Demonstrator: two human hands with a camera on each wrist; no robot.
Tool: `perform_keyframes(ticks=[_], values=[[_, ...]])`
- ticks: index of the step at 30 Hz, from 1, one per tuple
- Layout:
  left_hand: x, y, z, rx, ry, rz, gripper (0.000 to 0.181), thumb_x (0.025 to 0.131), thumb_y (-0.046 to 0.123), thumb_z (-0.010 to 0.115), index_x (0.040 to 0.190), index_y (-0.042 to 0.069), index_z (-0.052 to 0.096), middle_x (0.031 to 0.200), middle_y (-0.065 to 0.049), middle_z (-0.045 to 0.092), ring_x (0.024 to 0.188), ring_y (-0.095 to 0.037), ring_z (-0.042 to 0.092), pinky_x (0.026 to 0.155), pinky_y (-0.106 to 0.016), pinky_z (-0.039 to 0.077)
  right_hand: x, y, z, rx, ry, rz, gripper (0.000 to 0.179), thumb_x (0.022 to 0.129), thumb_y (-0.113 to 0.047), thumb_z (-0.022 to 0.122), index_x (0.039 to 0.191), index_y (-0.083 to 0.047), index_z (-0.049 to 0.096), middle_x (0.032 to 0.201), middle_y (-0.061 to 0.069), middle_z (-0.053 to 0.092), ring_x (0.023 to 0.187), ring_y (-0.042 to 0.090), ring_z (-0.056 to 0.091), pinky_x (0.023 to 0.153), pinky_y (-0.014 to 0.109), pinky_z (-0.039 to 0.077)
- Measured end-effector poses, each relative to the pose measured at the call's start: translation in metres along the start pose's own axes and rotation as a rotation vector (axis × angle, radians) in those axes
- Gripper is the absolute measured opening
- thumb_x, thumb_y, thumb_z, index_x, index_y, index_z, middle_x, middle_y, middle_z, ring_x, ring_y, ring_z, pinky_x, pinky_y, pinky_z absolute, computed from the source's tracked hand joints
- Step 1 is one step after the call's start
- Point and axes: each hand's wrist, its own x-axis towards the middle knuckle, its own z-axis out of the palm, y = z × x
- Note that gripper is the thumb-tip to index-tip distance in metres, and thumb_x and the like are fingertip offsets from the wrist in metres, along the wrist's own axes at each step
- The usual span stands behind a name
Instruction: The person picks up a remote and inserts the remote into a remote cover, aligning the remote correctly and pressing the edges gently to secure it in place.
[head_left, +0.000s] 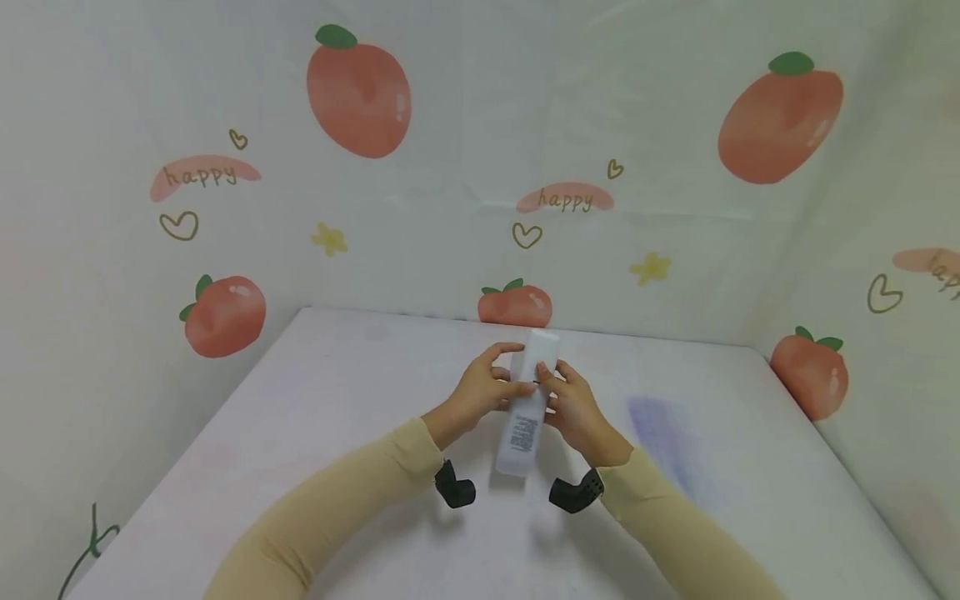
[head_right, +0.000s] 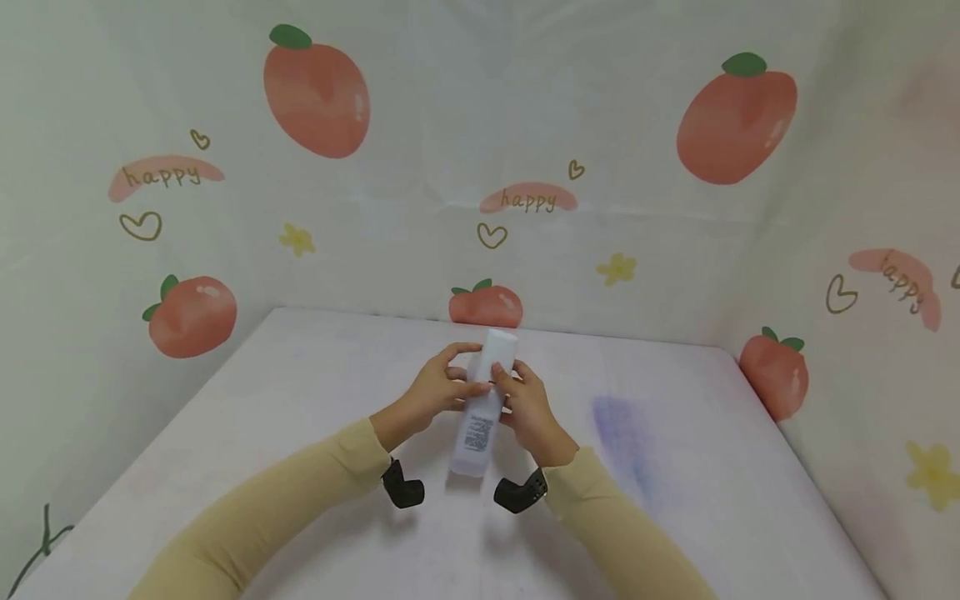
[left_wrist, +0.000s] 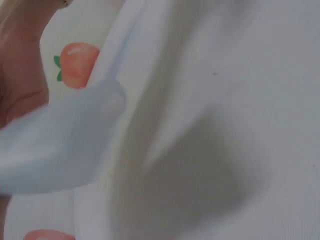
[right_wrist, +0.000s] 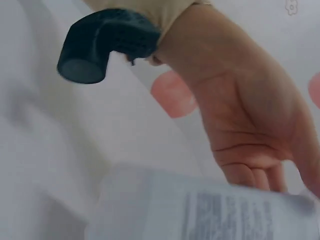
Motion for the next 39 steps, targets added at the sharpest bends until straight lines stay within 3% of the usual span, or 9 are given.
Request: perform_keyframes(ticks=[5,9,15,22,31,36,39], values=[[-0.001,-0.005,-0.006,-0.121,0.012,-0.051,0.048,0.091,0.023,0.069,0.132,0.005,0.052,0.116,-0.02,0.064,0.096,-0.028,0.069,0.081,-0.04,0.058,0.001,-0.004,-0.011,0.005,0.04,-0.009,0.057,0.1,-0.035,0.052,0.145,-0.005,0.033,0.112,0.004,0.054,0.09,0.013,0.062,0.075,0.027,0.053],[-0.003,-0.008,0.001,-0.178,-0.005,-0.098,0.034,0.091,0.021,0.068,0.116,-0.002,0.063,0.109,-0.015,0.068,0.092,-0.023,0.07,0.081,-0.038,0.058,0.0,-0.005,-0.017,-0.036,0.016,-0.013,0.057,0.098,-0.031,0.057,0.143,-0.004,0.036,0.108,0.003,0.059,0.088,0.011,0.063,0.075,0.027,0.053],[-0.009,-0.009,0.013,-0.29,0.176,-0.115,0.013,0.087,0.012,0.072,0.088,0.0,0.065,0.081,-0.003,0.064,0.072,-0.012,0.064,0.071,-0.031,0.059,-0.001,-0.003,-0.016,-0.053,-0.051,-0.001,0.059,0.097,-0.024,0.061,0.145,-0.003,0.033,0.112,0.006,0.061,0.089,0.013,0.065,0.077,0.028,0.054],[-0.005,-0.012,0.014,-0.364,0.319,-0.192,0.016,0.088,0.008,0.07,0.098,-0.004,0.067,0.084,-0.005,0.064,0.071,-0.013,0.06,0.068,-0.025,0.057,-0.002,0.004,-0.008,-0.116,-0.066,-0.018,0.054,0.096,-0.022,0.061,0.142,-0.003,0.038,0.109,0.009,0.062,0.086,0.016,0.067,0.075,0.033,0.056],[0.006,-0.007,0.009,-0.431,0.332,-0.285,0.021,0.09,-0.001,0.061,0.109,-0.007,0.066,0.094,-0.01,0.066,0.08,-0.015,0.062,0.078,-0.029,0.057,-0.003,0.002,0.005,-0.198,-0.051,-0.062,0.053,0.094,-0.02,0.063,0.139,-0.005,0.041,0.115,0.018,0.062,0.086,0.018,0.065,0.077,0.037,0.056],[-0.004,-0.008,0.018,-0.477,0.329,-0.308,0.021,0.093,0.001,0.059,0.111,-0.006,0.064,0.104,-0.013,0.067,0.09,-0.018,0.062,0.088,-0.034,0.053,-0.004,-0.002,0.006,-0.269,-0.008,-0.098,0.05,0.093,-0.018,0.065,0.137,-0.006,0.045,0.118,0.023,0.06,0.091,0.019,0.063,0.079,0.041,0.057],[-0.012,-0.01,0.023,-0.464,0.309,-0.267,0.023,0.097,0.01,0.056,0.115,-0.003,0.061,0.108,-0.012,0.065,0.094,-0.018,0.06,0.091,-0.036,0.052,-0.003,-0.002,0.002,-0.259,0.013,-0.084,0.047,0.093,-0.018,0.065,0.135,-0.007,0.047,0.12,0.022,0.06,0.092,0.02,0.064,0.078,0.04,0.056]])
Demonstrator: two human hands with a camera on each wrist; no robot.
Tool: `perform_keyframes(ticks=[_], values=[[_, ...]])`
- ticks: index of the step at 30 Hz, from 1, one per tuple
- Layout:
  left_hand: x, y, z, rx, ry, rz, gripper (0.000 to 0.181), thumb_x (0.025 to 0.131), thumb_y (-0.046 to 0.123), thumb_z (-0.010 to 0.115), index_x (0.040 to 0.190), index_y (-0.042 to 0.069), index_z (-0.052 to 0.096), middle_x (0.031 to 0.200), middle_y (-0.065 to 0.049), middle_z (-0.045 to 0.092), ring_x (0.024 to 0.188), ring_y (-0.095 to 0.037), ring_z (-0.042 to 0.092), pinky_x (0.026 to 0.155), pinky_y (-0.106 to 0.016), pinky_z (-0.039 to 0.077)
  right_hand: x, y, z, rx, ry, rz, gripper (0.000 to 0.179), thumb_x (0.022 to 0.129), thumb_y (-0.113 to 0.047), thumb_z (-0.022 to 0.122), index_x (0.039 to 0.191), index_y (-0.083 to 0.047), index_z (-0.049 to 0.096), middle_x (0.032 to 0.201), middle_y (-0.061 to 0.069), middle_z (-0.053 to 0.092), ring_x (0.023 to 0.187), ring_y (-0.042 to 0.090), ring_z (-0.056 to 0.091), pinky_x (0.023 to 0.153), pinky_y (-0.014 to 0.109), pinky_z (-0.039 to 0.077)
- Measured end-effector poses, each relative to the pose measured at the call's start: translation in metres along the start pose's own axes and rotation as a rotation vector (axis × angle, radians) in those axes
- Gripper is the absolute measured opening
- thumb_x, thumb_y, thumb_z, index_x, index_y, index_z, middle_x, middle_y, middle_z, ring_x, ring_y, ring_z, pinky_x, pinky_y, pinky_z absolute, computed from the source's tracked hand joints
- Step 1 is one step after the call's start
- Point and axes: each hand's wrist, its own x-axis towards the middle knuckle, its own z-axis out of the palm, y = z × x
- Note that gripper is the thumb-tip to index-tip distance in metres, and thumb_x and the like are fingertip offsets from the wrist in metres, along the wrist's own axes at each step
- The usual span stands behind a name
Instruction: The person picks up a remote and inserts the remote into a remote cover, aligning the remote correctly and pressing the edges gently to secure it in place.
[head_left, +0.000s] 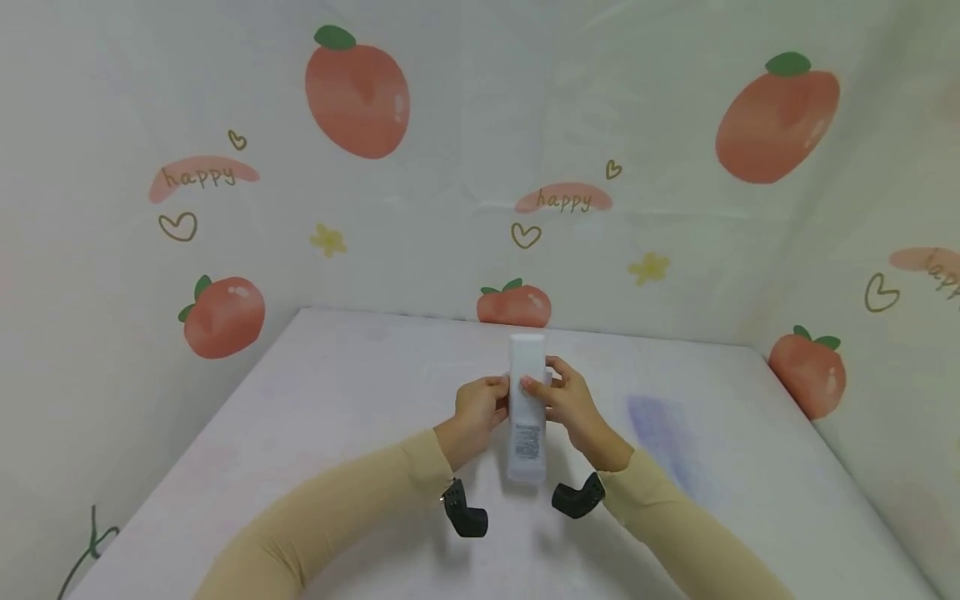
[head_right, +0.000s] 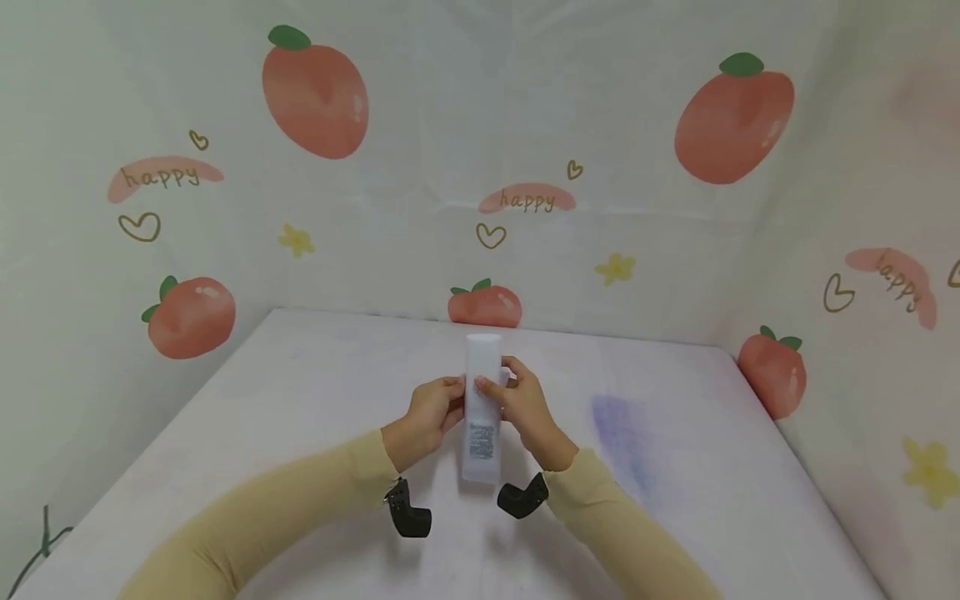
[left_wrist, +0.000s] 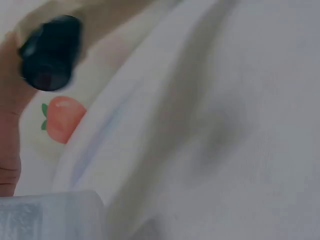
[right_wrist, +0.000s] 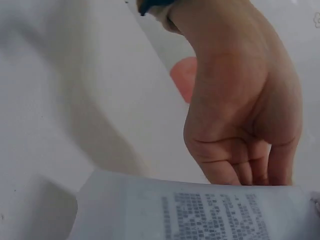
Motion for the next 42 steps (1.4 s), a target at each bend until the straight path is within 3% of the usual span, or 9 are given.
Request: perform_keyframes(ticks=[5,8,16,21,27,30,33,38,42], values=[[-0.003,-0.003,-0.002,0.069,-0.097,0.181,0.031,0.099,0.019,0.057,0.129,0.012,0.053,0.106,-0.01,0.064,0.089,-0.016,0.062,0.082,-0.032,0.054,0.004,0.002,-0.005,0.111,-0.021,0.047,0.045,0.094,-0.02,0.063,0.134,-0.008,0.046,0.114,0.012,0.062,0.089,0.018,0.066,0.076,0.035,0.055],[-0.001,-0.002,-0.005,0.132,-0.174,0.239,0.033,0.098,0.02,0.058,0.13,0.014,0.053,0.106,-0.01,0.065,0.089,-0.015,0.063,0.082,-0.032,0.054,0.005,0.003,-0.008,0.156,-0.037,0.068,0.045,0.096,-0.023,0.061,0.135,-0.008,0.044,0.109,0.007,0.061,0.086,0.016,0.066,0.075,0.034,0.054],[0.004,0.0,-0.006,0.324,-0.258,0.233,0.044,0.092,0.026,0.068,0.128,0.005,0.053,0.103,-0.009,0.061,0.09,-0.016,0.059,0.082,-0.033,0.054,0.004,0.006,-0.012,0.196,-0.085,0.086,0.048,0.098,-0.028,0.057,0.138,-0.007,0.039,0.106,0.003,0.06,0.087,0.015,0.066,0.076,0.033,0.054],[0.008,0.001,-0.006,0.357,-0.299,0.223,0.043,0.09,0.028,0.07,0.123,0.002,0.057,0.1,-0.007,0.061,0.089,-0.015,0.059,0.082,-0.031,0.053,0.005,0.005,-0.012,0.194,-0.12,0.069,0.043,0.099,-0.027,0.055,0.135,-0.007,0.04,0.105,0.003,0.059,0.087,0.016,0.065,0.076,0.033,0.054],[0.009,0.001,-0.005,0.312,-0.234,0.222,0.041,0.088,0.025,0.072,0.12,0.003,0.06,0.103,-0.008,0.064,0.089,-0.014,0.06,0.08,-0.029,0.051,0.006,0.009,-0.015,0.305,-0.143,0.091,0.055,0.101,-0.027,0.053,0.146,-0.011,0.026,0.115,0.004,0.053,0.09,0.014,0.064,0.078,0.029,0.053],[0.01,-0.001,-0.005,0.274,-0.179,0.234,0.04,0.089,0.023,0.071,0.12,0.001,0.058,0.107,-0.012,0.067,0.088,-0.014,0.061,0.076,-0.027,0.051,0.005,0.013,-0.013,0.38,-0.181,0.137,0.055,0.103,-0.026,0.047,0.148,-0.004,0.022,0.122,0.004,0.048,0.101,0.015,0.058,0.088,0.028,0.048],[0.012,-0.003,-0.006,0.256,-0.146,0.232,0.04,0.089,0.022,0.071,0.12,-0.001,0.058,0.11,-0.013,0.067,0.086,-0.013,0.061,0.073,-0.025,0.05,0.004,0.017,-0.008,0.38,-0.205,0.17,0.052,0.105,-0.023,0.042,0.145,0.006,0.027,0.123,0.004,0.048,0.11,0.016,0.051,0.097,0.029,0.041],[0.011,-0.003,-0.004,0.268,-0.131,0.239,0.041,0.091,0.024,0.069,0.121,-0.001,0.058,0.108,-0.013,0.067,0.083,-0.011,0.06,0.07,-0.023,0.051,0.003,0.02,0.001,0.385,-0.075,0.172,0.048,0.104,-0.023,0.046,0.141,0.006,0.038,0.112,0.001,0.053,0.101,0.014,0.053,0.095,0.03,0.041],[0.006,0.004,-0.002,0.33,-0.164,0.259,0.042,0.09,0.021,0.07,0.122,-0.003,0.057,0.104,-0.015,0.067,0.081,-0.012,0.061,0.067,-0.025,0.053,0.002,0.022,0.006,0.421,0.053,0.157,0.02,0.102,-0.021,0.05,0.11,-0.005,0.06,0.095,-0.004,0.058,0.088,0.011,0.054,0.083,0.026,0.043]])
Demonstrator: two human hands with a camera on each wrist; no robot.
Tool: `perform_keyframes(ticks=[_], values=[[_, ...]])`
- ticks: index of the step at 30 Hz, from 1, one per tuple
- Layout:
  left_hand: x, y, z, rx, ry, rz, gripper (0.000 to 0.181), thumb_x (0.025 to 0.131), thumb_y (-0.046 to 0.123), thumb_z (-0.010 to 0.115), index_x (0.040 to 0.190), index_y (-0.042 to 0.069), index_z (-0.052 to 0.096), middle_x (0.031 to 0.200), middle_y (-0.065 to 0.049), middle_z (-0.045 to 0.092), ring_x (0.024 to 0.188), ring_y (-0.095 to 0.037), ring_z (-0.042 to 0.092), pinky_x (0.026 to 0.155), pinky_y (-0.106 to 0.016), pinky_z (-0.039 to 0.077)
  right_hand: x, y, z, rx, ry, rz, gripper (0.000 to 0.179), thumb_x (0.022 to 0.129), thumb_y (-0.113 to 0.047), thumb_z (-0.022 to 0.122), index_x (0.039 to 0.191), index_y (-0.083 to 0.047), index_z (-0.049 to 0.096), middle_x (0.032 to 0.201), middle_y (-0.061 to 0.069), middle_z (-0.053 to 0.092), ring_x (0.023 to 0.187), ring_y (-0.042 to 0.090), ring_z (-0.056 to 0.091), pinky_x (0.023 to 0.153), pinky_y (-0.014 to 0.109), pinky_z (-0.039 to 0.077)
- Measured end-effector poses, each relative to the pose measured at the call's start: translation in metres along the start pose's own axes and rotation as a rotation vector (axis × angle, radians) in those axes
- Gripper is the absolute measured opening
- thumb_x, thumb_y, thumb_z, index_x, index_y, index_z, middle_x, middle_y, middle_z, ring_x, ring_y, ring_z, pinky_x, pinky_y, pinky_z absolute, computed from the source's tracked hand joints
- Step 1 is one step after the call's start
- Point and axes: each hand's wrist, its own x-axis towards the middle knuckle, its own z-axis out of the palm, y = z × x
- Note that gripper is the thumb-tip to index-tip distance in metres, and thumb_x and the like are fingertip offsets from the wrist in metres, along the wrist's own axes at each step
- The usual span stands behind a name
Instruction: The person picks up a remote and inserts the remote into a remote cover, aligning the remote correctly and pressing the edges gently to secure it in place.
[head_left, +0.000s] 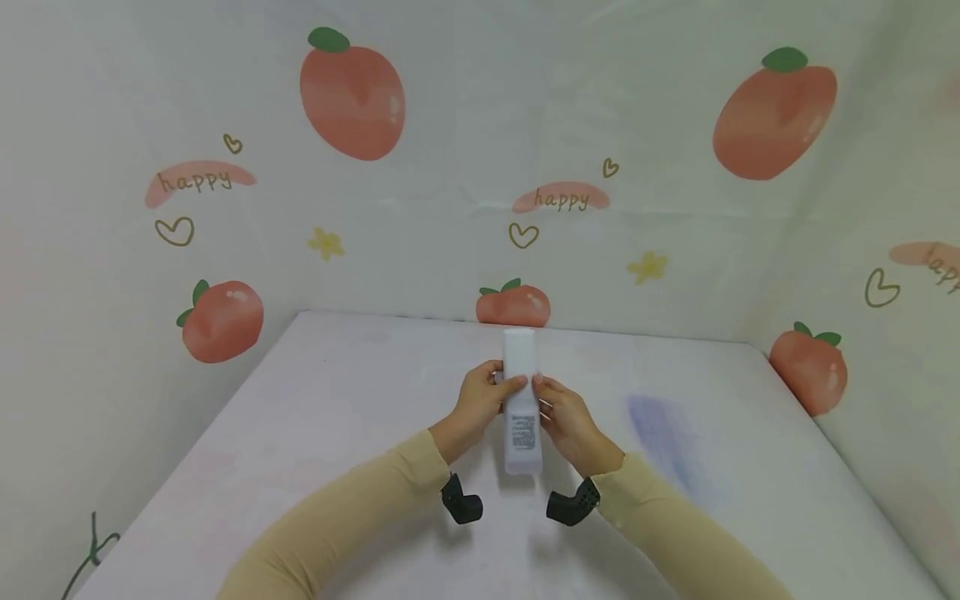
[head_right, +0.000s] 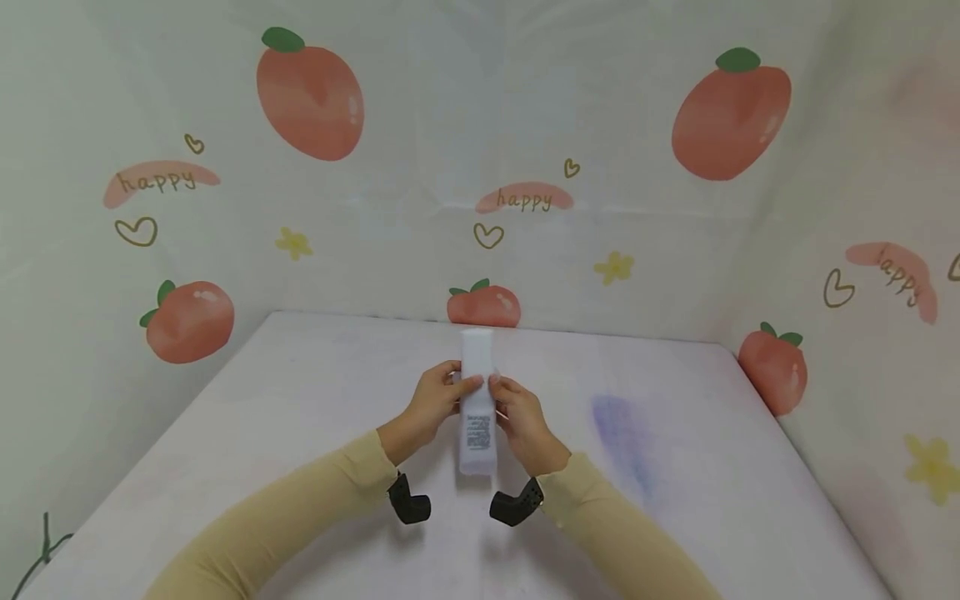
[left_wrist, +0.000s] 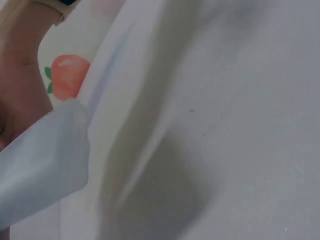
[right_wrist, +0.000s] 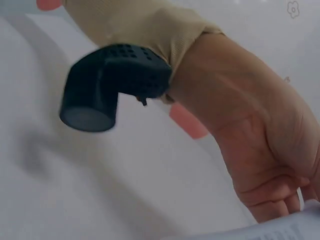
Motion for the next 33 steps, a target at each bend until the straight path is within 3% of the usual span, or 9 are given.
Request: perform_keyframes(ticks=[2,4,12,19,27,30,33], values=[[0.001,0.002,-0.001,0.032,-0.028,0.004,0.043,0.089,0.02,0.071,0.123,-0.004,0.057,0.104,-0.017,0.067,0.081,-0.013,0.062,0.068,-0.027,0.055,-0.001,0.002,0.001,0.039,0.033,-0.015,0.015,0.101,-0.019,0.051,0.092,-0.011,0.06,0.089,-0.006,0.058,0.084,0.011,0.054,0.08,0.026,0.042],[0.004,0.0,-0.002,0.052,-0.056,-0.001,0.043,0.089,0.019,0.071,0.123,-0.004,0.058,0.104,-0.017,0.068,0.081,-0.014,0.063,0.07,-0.029,0.057,-0.003,0.001,0.002,0.083,0.062,-0.022,0.021,0.101,-0.018,0.052,0.08,-0.014,0.056,0.084,-0.006,0.057,0.08,0.011,0.053,0.077,0.025,0.041],[0.007,0.006,-0.003,0.063,-0.162,-0.084,0.044,0.091,0.02,0.069,0.128,0.0,0.056,0.109,-0.018,0.066,0.089,-0.02,0.066,0.084,-0.041,0.057,-0.001,-0.009,-0.001,0.098,0.123,-0.062,0.025,0.102,-0.015,0.05,0.078,-0.01,0.052,0.082,-0.003,0.052,0.077,0.011,0.047,0.07,0.02,0.041],[0.003,0.002,-0.006,0.024,-0.215,-0.15,0.043,0.091,0.019,0.069,0.128,0.002,0.056,0.111,-0.017,0.065,0.094,-0.024,0.068,0.085,-0.042,0.057,0.008,-0.022,-0.005,0.059,0.073,-0.002,0.02,0.101,-0.003,0.044,0.085,-0.004,0.055,0.075,-0.002,0.048,0.067,0.008,0.043,0.063,0.018,0.04],[-0.003,0.006,-0.006,0.003,-0.208,-0.174,0.045,0.09,0.019,0.07,0.129,0.001,0.056,0.112,-0.017,0.065,0.094,-0.025,0.068,0.084,-0.042,0.057,0.019,-0.034,-0.012,-0.037,-0.031,0.046,0.027,0.095,0.006,0.044,0.075,-0.006,0.058,0.067,-0.001,0.047,0.061,0.01,0.043,0.06,0.02,0.039],[-0.002,0.007,-0.007,-0.004,-0.175,-0.157,0.048,0.089,0.019,0.071,0.131,0.002,0.055,0.112,-0.017,0.064,0.093,-0.024,0.067,0.084,-0.042,0.057,0.017,-0.032,-0.012,-0.048,-0.062,0.063,0.022,0.099,0.0,0.045,0.081,-0.005,0.058,0.073,-0.001,0.051,0.066,0.01,0.047,0.064,0.02,0.042],[0.0,0.007,-0.008,-0.033,-0.127,-0.11,0.051,0.087,0.018,0.074,0.131,0.002,0.055,0.111,-0.017,0.064,0.093,-0.023,0.066,0.084,-0.042,0.057,0.013,-0.028,-0.012,-0.072,-0.103,0.041,0.017,0.103,-0.014,0.044,0.095,-0.005,0.056,0.086,-0.001,0.054,0.08,0.012,0.051,0.078,0.024,0.043]])
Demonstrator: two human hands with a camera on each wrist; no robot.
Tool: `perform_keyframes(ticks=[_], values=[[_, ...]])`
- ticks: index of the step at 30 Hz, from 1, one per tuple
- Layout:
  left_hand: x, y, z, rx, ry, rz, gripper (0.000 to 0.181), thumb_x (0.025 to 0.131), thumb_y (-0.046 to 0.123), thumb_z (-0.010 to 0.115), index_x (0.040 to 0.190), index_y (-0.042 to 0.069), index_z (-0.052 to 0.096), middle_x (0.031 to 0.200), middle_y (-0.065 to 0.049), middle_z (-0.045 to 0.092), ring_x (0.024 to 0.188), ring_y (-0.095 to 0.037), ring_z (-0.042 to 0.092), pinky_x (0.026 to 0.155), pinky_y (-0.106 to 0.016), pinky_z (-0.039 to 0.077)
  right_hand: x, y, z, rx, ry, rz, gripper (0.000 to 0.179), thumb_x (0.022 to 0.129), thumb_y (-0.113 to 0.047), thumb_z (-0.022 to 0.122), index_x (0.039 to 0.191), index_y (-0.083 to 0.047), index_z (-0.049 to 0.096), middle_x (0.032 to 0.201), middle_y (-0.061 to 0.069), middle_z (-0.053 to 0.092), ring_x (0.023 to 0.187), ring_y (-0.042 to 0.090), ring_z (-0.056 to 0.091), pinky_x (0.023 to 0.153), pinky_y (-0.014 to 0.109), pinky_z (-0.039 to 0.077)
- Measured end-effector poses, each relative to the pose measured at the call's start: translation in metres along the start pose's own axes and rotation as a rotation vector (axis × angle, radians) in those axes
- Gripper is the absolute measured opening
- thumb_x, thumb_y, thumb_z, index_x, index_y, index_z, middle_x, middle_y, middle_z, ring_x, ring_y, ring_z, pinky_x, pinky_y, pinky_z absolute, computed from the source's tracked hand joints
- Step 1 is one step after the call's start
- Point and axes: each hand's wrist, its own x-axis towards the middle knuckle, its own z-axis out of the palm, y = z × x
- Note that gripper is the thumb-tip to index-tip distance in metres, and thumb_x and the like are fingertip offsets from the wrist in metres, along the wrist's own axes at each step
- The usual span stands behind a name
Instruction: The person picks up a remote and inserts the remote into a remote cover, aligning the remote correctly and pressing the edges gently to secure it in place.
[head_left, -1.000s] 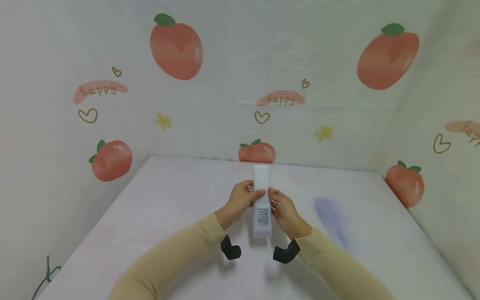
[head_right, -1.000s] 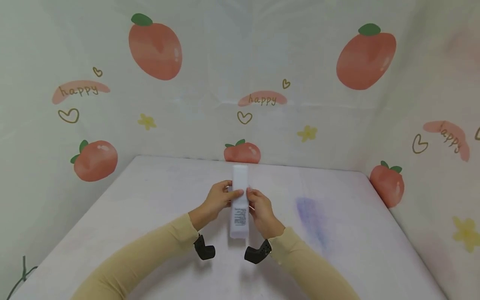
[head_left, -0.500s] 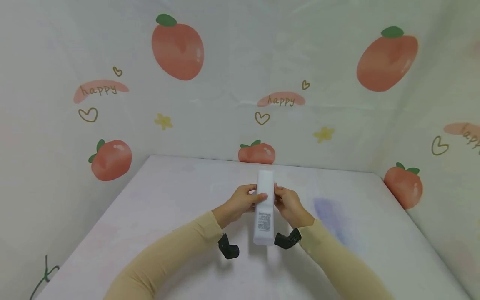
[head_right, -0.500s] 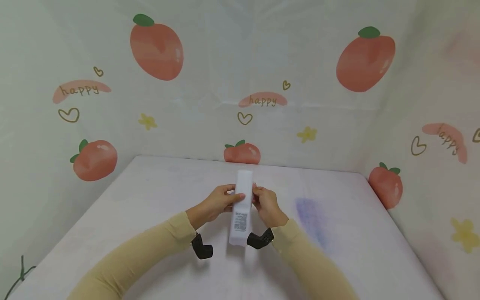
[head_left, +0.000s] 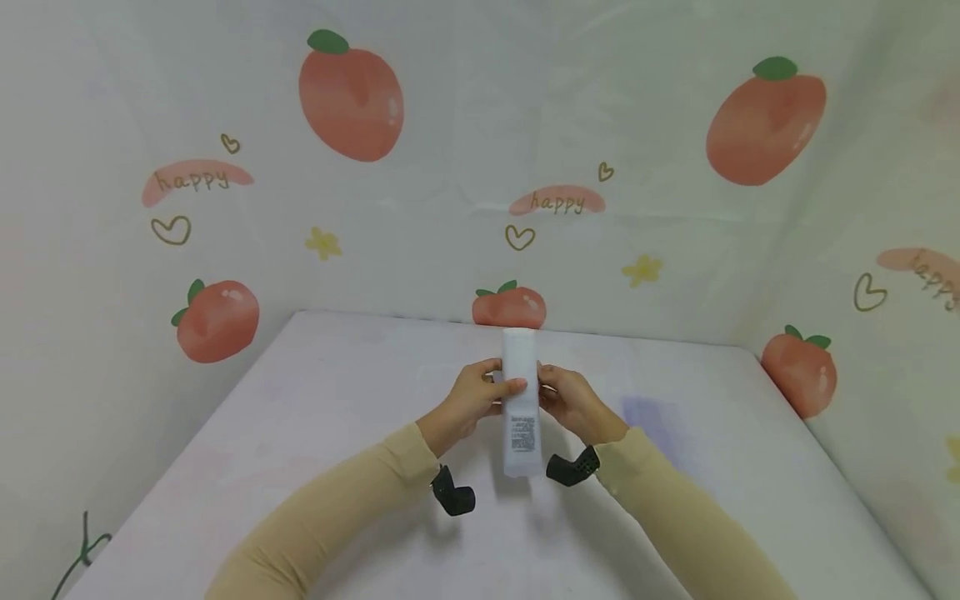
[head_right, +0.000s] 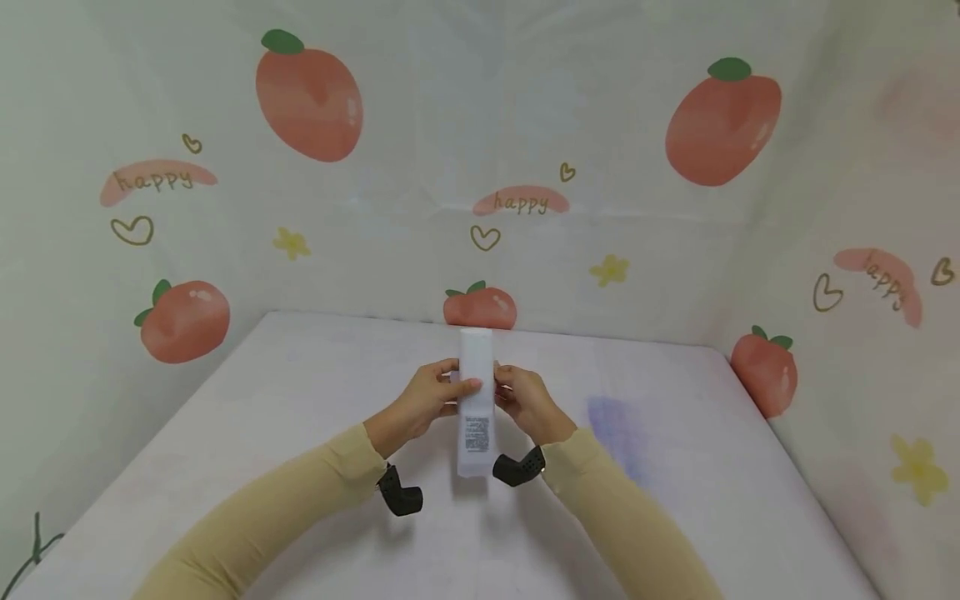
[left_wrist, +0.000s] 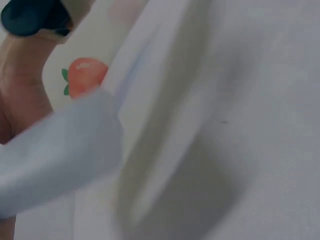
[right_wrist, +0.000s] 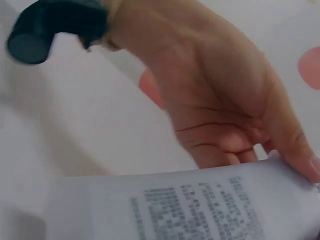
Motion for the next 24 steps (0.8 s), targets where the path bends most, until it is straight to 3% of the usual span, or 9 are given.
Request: perform_keyframes(ticks=[5,9,12,17,20,24], values=[[0.004,-0.003,-0.002,-0.032,0.068,0.021,0.045,0.083,0.016,0.078,0.123,0.004,0.061,0.1,-0.011,0.061,0.087,-0.02,0.064,0.082,-0.042,0.058,-0.008,0.008,-0.001,-0.091,-0.066,-0.062,0.038,0.105,-0.039,0.034,0.134,-0.014,0.037,0.125,0.011,0.051,0.118,0.027,0.049,0.107,0.044,0.035],[0.006,-0.009,-0.001,-0.006,0.08,0.03,0.041,0.081,0.014,0.079,0.117,0.002,0.064,0.092,-0.008,0.059,0.084,-0.019,0.063,0.079,-0.041,0.058,-0.014,0.014,-0.005,-0.125,-0.141,-0.067,0.055,0.105,-0.042,0.036,0.15,-0.016,0.019,0.145,0.021,0.035,0.136,0.038,0.035,0.115,0.056,0.023],[0.004,-0.013,0.001,0.028,0.063,0.037,0.039,0.08,0.014,0.08,0.113,0.002,0.065,0.093,-0.008,0.062,0.086,-0.019,0.063,0.08,-0.042,0.058,-0.016,0.018,-0.006,-0.181,-0.143,-0.062,0.054,0.103,-0.034,0.045,0.147,-0.007,0.027,0.139,0.017,0.043,0.129,0.032,0.045,0.111,0.055,0.031],[0.0,-0.019,0.002,0.073,0.027,0.029,0.039,0.079,0.014,0.081,0.113,0.002,0.065,0.1,-0.011,0.065,0.092,-0.02,0.063,0.084,-0.044,0.057,-0.016,0.022,-0.009,-0.243,-0.132,-0.06,0.049,0.1,-0.021,0.054,0.14,0.003,0.037,0.118,0.01,0.056,0.103,0.018,0.061,0.1,0.049,0.045],[-0.003,-0.022,0.001,0.067,0.0,0.034,0.052,0.08,0.014,0.079,0.127,0.007,0.058,0.109,-0.014,0.064,0.099,-0.022,0.063,0.086,-0.045,0.056,-0.016,0.022,-0.013,-0.24,-0.138,-0.062,0.048,0.1,-0.018,0.053,0.138,0.008,0.037,0.112,0.008,0.058,0.096,0.015,0.062,0.092,0.044,0.051],[-0.002,-0.024,-0.005,-0.019,0.011,0.046,0.059,0.086,0.016,0.074,0.138,0.006,0.048,0.12,-0.019,0.061,0.103,-0.024,0.063,0.089,-0.043,0.055,-0.016,0.019,-0.014,-0.179,-0.119,-0.074,0.046,0.1,-0.018,0.054,0.133,0.009,0.039,0.104,0.003,0.06,0.09,0.013,0.064,0.081,0.034,0.055]])
